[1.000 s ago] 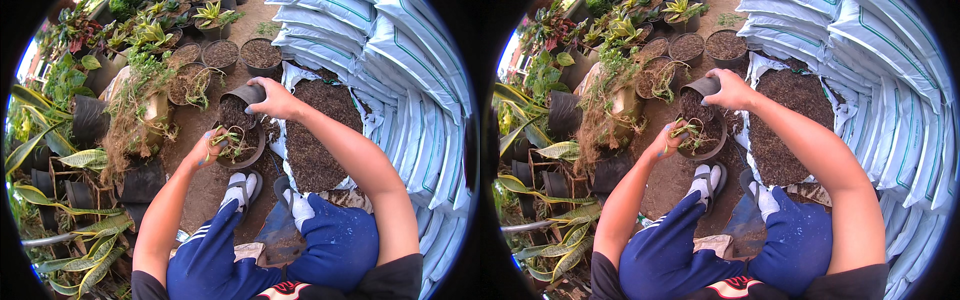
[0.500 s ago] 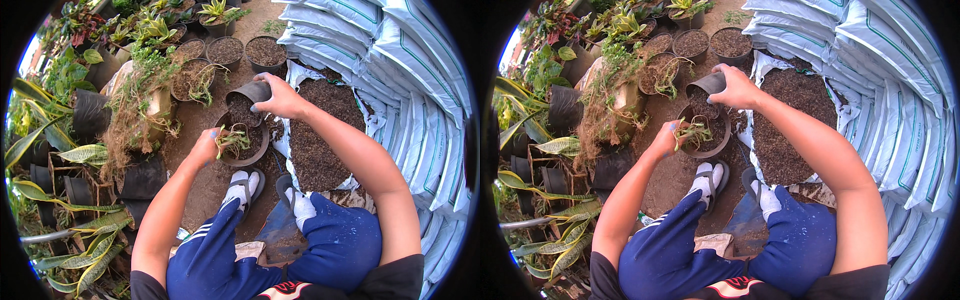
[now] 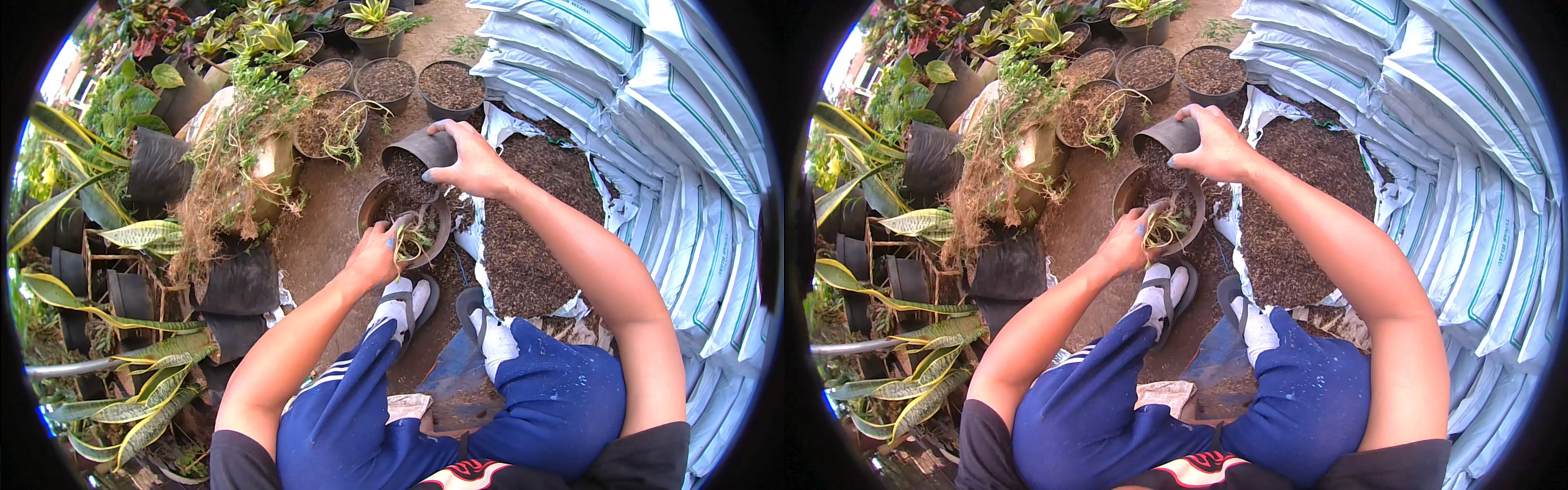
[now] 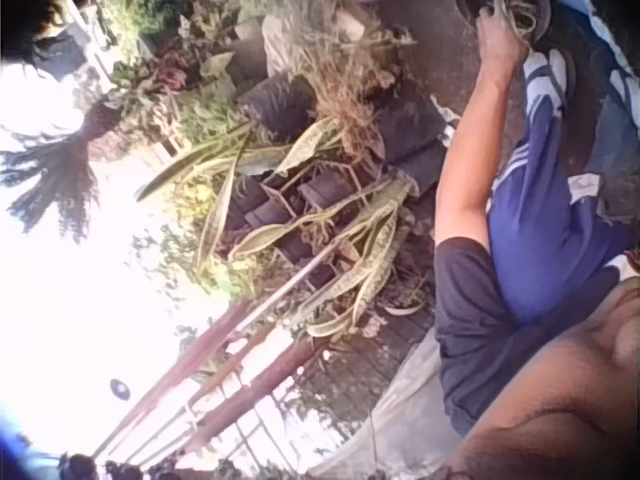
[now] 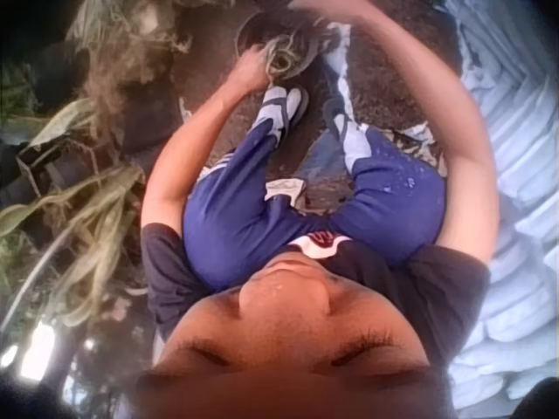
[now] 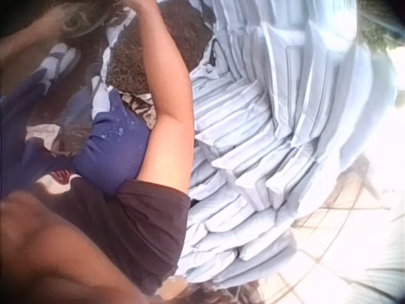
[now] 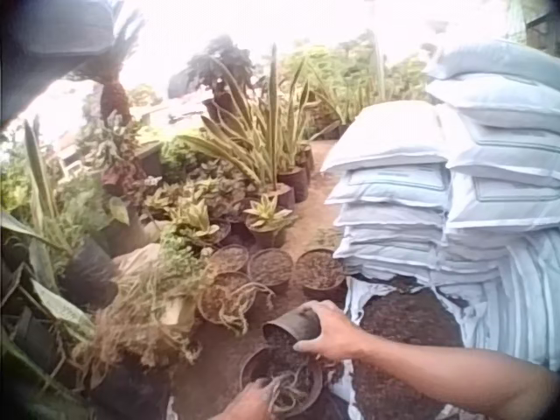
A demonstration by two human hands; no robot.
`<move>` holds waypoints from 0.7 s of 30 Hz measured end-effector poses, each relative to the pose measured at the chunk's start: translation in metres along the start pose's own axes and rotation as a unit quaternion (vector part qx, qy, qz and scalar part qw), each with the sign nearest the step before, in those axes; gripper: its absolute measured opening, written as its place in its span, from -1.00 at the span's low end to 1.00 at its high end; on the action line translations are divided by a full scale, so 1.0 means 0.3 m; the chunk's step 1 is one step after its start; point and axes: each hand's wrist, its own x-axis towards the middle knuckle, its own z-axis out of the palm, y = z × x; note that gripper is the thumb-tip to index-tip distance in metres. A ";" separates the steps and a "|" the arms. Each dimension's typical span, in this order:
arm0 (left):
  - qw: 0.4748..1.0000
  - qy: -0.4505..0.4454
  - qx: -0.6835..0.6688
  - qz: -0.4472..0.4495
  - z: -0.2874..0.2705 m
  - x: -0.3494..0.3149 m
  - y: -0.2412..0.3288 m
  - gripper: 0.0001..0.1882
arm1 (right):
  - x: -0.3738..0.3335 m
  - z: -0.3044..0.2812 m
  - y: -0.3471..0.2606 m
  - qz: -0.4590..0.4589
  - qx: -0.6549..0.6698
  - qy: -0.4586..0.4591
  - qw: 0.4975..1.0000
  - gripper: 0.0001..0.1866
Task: The person cleans roots of a small plant by hand, then places it into a small plastic pot and fills the pot with soil from a bag using a smaller plastic pot as a scoop.
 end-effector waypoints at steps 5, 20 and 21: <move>0.996 -0.035 0.068 -0.043 0.058 0.032 -0.011 -0.13 | 0.008 0.013 0.032 -0.001 0.012 0.009 1.000 -0.19; 0.987 -0.119 0.085 -0.067 0.071 0.082 0.056 0.54 | -0.021 0.004 0.054 -0.027 -0.008 0.010 1.000 -0.23; 0.984 -0.132 0.092 -0.078 0.071 0.095 0.057 0.54 | -0.020 0.002 0.061 -0.030 0.000 0.010 0.999 -0.23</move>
